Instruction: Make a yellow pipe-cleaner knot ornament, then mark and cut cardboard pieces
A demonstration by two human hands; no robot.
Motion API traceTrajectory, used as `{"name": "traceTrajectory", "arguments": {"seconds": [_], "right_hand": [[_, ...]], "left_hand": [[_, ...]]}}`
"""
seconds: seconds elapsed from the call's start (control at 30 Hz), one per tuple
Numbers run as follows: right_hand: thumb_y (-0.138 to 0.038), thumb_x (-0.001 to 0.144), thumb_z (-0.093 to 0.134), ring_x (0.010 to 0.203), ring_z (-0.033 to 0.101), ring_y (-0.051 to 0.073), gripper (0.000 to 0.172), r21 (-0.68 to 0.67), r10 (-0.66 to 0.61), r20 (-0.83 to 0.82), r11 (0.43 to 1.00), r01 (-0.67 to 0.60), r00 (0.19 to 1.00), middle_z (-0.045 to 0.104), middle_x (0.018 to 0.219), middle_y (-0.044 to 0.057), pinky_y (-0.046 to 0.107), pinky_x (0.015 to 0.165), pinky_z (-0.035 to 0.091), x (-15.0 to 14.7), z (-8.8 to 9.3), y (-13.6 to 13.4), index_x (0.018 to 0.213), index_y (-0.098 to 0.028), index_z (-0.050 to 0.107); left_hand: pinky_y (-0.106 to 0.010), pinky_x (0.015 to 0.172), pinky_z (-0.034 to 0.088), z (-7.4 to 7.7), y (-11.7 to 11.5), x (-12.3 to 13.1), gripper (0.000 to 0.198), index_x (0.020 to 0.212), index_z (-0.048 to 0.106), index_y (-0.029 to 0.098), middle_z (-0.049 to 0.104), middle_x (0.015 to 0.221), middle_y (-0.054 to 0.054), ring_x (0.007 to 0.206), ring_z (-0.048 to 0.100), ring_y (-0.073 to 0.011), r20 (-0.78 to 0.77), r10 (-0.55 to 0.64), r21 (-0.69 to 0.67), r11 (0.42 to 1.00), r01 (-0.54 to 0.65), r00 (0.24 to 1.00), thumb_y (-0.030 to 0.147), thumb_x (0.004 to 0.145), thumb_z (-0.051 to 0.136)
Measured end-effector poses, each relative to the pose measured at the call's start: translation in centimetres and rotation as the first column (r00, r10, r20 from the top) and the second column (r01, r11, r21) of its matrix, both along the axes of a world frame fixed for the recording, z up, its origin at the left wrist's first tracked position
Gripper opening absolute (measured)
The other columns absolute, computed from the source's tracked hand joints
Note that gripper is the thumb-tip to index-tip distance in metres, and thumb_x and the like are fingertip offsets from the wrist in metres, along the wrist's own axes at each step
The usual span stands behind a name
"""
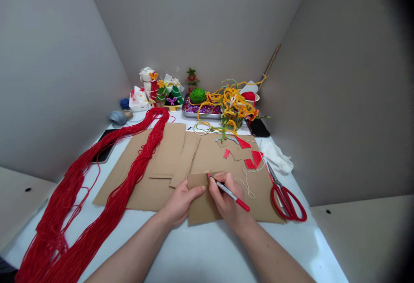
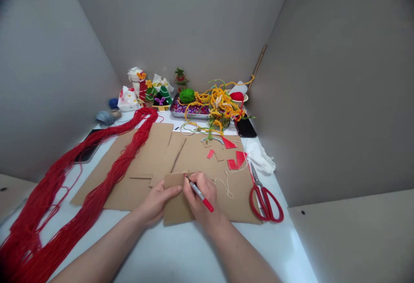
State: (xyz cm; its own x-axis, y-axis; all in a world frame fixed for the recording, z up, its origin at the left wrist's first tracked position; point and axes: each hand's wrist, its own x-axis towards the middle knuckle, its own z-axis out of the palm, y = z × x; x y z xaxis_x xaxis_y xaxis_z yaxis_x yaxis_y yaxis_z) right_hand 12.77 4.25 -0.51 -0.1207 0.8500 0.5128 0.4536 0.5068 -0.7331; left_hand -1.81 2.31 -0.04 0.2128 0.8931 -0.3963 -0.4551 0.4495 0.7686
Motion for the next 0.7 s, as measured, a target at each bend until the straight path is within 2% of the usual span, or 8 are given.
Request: {"name": "traceTrajectory", "arguments": {"seconds": [0.33,0.43,0.53,0.6,0.7], "right_hand": [[-0.019,0.086,0.054,0.065,0.059,0.015,0.012,-0.021,0.004,-0.016,1.000,-0.005,1.000,0.061,0.073,0.001,0.027,0.060,0.044,-0.1,0.3,-0.1,0.080,-0.022,0.044],[-0.017,0.085,0.054,0.068,0.060,0.015,0.010,0.038,-0.013,-0.136,0.999,0.018,0.991,0.061,0.075,0.001,0.028,0.061,0.046,0.1,0.4,-0.2,0.083,-0.022,0.046],[-0.018,0.086,0.053,0.070,0.061,0.016,0.012,0.079,-0.109,-0.250,0.988,0.133,0.962,0.062,0.080,0.002,0.030,0.065,0.049,0.4,0.2,0.1,0.096,-0.023,0.051],[-0.021,0.089,0.048,0.066,0.059,0.015,0.015,0.037,-0.158,-0.310,0.983,0.178,0.937,0.062,0.077,0.001,0.031,0.066,0.049,0.7,0.2,0.6,0.103,-0.023,0.053],[-0.026,0.093,0.042,0.063,0.056,0.014,0.016,-0.074,-0.186,-0.389,0.982,0.171,0.902,0.061,0.073,0.000,0.030,0.065,0.048,0.9,0.5,1.4,0.103,-0.022,0.055]], "left_hand": [[-0.030,0.069,0.050,0.5,0.1,0.1,0.035,0.099,0.062,0.012,0.072,0.087,-0.010,0.072,0.066,-0.0194,-0.014,0.006,-0.012,1.000,-0.006,1.000,0.026,0.070,0.073],[-0.032,0.071,0.050,0.3,0.0,0.0,0.034,0.100,0.062,0.013,0.072,0.088,-0.010,0.076,0.067,-0.0211,-0.013,0.010,-0.004,1.000,-0.010,1.000,0.026,0.071,0.072],[-0.035,0.079,0.050,0.1,-0.1,-0.1,0.035,0.102,0.062,0.012,0.072,0.094,-0.012,0.083,0.068,-0.0231,0.015,0.015,0.000,1.000,-0.015,1.000,0.026,0.072,0.072],[-0.038,0.083,0.049,0.0,-0.1,-0.2,0.037,0.103,0.062,0.012,0.072,0.097,-0.013,0.086,0.068,-0.0245,0.040,0.022,-0.001,1.000,-0.022,0.999,0.027,0.070,0.073],[-0.040,0.085,0.049,0.1,-0.2,-0.3,0.043,0.108,0.060,0.013,0.071,0.101,-0.014,0.090,0.067,-0.0253,0.068,0.020,0.012,1.000,-0.021,0.998,0.026,0.070,0.074]]}}
